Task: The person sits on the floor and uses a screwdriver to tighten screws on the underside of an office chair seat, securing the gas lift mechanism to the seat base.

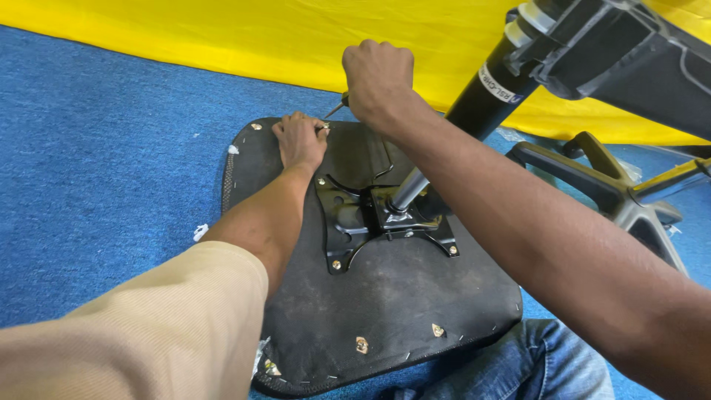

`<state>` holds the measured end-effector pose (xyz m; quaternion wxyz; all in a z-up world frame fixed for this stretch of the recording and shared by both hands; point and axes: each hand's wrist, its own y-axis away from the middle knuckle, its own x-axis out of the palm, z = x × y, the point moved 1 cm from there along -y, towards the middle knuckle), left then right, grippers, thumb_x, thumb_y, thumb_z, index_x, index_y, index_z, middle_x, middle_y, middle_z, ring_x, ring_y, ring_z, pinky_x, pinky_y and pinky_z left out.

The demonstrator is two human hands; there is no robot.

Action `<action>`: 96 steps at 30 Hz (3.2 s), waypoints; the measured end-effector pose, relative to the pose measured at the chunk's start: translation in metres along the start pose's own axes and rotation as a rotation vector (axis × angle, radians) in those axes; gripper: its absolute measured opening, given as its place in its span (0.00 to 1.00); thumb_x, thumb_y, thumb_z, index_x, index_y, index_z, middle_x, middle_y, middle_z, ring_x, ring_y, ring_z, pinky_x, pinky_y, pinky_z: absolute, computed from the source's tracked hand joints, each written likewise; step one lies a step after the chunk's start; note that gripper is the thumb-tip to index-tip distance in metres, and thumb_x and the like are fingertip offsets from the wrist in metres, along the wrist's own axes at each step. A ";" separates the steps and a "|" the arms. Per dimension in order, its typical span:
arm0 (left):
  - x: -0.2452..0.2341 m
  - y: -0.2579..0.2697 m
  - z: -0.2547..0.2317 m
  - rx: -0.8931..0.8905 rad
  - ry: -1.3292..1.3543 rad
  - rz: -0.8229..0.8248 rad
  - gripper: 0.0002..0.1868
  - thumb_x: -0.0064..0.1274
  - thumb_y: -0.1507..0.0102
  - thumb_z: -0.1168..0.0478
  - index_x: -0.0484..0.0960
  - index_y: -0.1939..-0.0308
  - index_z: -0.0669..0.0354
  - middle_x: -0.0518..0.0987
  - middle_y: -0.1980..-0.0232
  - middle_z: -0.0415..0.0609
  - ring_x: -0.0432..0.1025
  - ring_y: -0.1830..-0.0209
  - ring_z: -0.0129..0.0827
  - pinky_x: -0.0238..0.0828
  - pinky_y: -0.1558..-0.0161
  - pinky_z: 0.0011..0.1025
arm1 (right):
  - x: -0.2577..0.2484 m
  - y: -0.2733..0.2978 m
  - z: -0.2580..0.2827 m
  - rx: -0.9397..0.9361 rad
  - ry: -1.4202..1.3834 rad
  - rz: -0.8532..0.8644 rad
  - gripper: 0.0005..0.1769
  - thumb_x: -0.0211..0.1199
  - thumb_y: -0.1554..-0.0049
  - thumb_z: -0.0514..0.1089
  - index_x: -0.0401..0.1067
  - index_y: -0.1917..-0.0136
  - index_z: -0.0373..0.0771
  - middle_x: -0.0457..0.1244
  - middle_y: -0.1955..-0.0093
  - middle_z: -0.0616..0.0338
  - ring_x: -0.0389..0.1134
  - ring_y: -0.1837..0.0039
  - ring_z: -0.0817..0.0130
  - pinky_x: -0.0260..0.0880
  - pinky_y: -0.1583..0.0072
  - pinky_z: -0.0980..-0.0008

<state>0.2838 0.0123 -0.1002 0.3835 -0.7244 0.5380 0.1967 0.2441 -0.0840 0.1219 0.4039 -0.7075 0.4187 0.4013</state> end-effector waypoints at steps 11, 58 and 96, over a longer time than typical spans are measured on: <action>-0.003 0.003 0.001 0.035 0.008 0.005 0.10 0.64 0.40 0.56 0.90 0.55 0.48 0.79 0.47 0.48 0.67 0.40 0.42 0.53 0.36 0.44 | 0.005 -0.010 -0.008 0.004 -0.062 0.032 0.19 0.75 0.53 0.52 0.79 0.55 0.38 0.70 0.54 0.46 0.73 0.51 0.46 0.73 0.54 0.50; -0.013 0.004 -0.008 0.008 -0.010 0.069 0.17 0.62 0.39 0.47 0.87 0.53 0.50 0.78 0.46 0.47 0.66 0.41 0.41 0.52 0.36 0.43 | 0.003 -0.067 -0.003 0.208 -0.117 0.292 0.11 0.68 0.45 0.54 0.79 0.58 0.45 0.71 0.68 0.64 0.73 0.62 0.70 0.70 0.52 0.63; -0.009 0.004 -0.004 0.033 -0.026 0.035 0.09 0.58 0.36 0.51 0.88 0.54 0.43 0.79 0.48 0.43 0.67 0.42 0.39 0.54 0.36 0.42 | 0.001 -0.057 -0.012 0.158 -0.163 0.287 0.29 0.81 0.59 0.48 0.72 0.48 0.38 0.67 0.51 0.54 0.76 0.59 0.59 0.78 0.54 0.57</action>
